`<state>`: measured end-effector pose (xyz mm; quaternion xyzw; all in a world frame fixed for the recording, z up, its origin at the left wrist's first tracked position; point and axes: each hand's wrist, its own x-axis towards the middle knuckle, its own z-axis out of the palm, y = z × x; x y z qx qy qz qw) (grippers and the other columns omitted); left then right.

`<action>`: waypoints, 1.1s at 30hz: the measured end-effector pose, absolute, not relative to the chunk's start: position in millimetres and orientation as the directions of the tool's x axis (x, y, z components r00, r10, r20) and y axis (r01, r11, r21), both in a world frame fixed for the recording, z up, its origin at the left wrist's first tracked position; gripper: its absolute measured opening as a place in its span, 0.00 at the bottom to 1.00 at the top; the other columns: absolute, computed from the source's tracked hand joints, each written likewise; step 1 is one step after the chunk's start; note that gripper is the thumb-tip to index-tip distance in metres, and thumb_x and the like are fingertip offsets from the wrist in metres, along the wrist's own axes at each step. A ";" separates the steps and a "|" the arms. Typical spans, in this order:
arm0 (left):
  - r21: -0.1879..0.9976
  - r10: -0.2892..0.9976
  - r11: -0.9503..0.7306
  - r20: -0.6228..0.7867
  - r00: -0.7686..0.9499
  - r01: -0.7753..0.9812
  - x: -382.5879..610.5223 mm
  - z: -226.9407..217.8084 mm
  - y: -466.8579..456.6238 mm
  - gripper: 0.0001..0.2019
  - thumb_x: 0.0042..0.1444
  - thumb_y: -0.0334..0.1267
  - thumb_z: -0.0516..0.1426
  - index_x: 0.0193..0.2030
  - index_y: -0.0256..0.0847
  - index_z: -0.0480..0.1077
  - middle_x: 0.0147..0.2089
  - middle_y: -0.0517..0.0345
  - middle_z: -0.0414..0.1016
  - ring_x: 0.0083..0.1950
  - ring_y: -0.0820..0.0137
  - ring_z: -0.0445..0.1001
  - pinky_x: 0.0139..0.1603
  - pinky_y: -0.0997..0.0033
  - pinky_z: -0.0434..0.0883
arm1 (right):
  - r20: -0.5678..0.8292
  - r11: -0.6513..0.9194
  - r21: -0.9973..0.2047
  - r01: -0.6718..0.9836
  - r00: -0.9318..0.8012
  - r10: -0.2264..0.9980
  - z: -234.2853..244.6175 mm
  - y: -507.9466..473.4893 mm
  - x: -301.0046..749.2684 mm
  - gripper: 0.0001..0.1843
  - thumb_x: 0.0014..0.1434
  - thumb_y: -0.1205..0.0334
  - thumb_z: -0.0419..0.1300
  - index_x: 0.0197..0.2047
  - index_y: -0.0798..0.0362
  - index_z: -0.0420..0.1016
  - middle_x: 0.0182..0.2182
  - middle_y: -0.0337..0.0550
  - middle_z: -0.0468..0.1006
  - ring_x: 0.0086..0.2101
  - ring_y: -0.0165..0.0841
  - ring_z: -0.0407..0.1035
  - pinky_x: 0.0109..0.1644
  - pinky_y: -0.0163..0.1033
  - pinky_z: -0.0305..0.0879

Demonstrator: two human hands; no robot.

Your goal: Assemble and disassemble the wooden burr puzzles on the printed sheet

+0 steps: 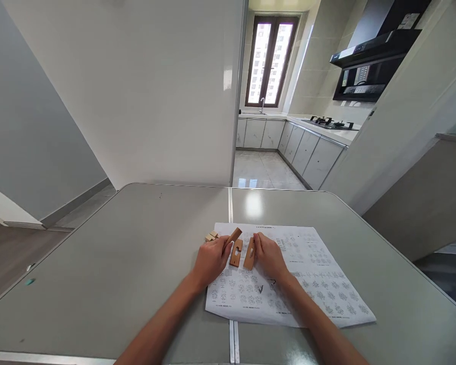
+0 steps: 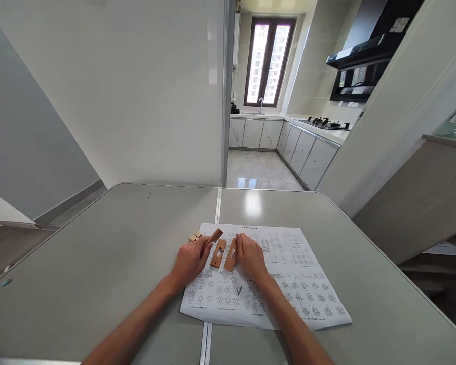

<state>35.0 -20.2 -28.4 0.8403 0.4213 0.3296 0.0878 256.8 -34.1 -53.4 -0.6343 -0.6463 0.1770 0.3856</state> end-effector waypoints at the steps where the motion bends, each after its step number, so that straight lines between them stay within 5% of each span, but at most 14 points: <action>1: 0.422 0.761 -0.635 0.486 0.429 0.647 36.0 -28.0 -21.4 0.12 0.74 0.41 0.47 0.51 0.44 0.70 0.35 0.54 0.79 0.35 0.64 0.76 0.36 0.65 0.66 | 0.282 0.128 -0.666 0.735 0.089 0.955 -55.1 -34.3 256.1 0.26 0.77 0.45 0.37 0.30 0.47 0.58 0.25 0.38 0.70 0.25 0.34 0.61 0.32 0.39 0.52; 13: 0.282 0.726 -0.651 0.501 0.471 0.705 41.7 -24.5 -26.2 0.08 0.68 0.37 0.56 0.36 0.43 0.72 0.44 0.49 0.74 0.49 0.57 0.70 0.52 0.53 0.69 | 0.278 0.035 -0.328 0.944 0.061 0.959 -65.5 -31.7 247.0 0.23 0.78 0.56 0.42 0.33 0.50 0.68 0.28 0.43 0.79 0.25 0.33 0.69 0.29 0.39 0.47; 33: 0.221 0.771 -0.541 0.515 0.374 0.811 41.9 -31.6 -25.1 0.05 0.65 0.39 0.58 0.41 0.41 0.73 0.53 0.45 0.71 0.58 0.51 0.65 0.56 0.48 0.67 | 0.273 0.073 -0.400 0.914 0.043 0.961 -62.8 -34.0 247.9 0.18 0.76 0.56 0.46 0.36 0.50 0.69 0.30 0.42 0.80 0.26 0.34 0.71 0.31 0.38 0.48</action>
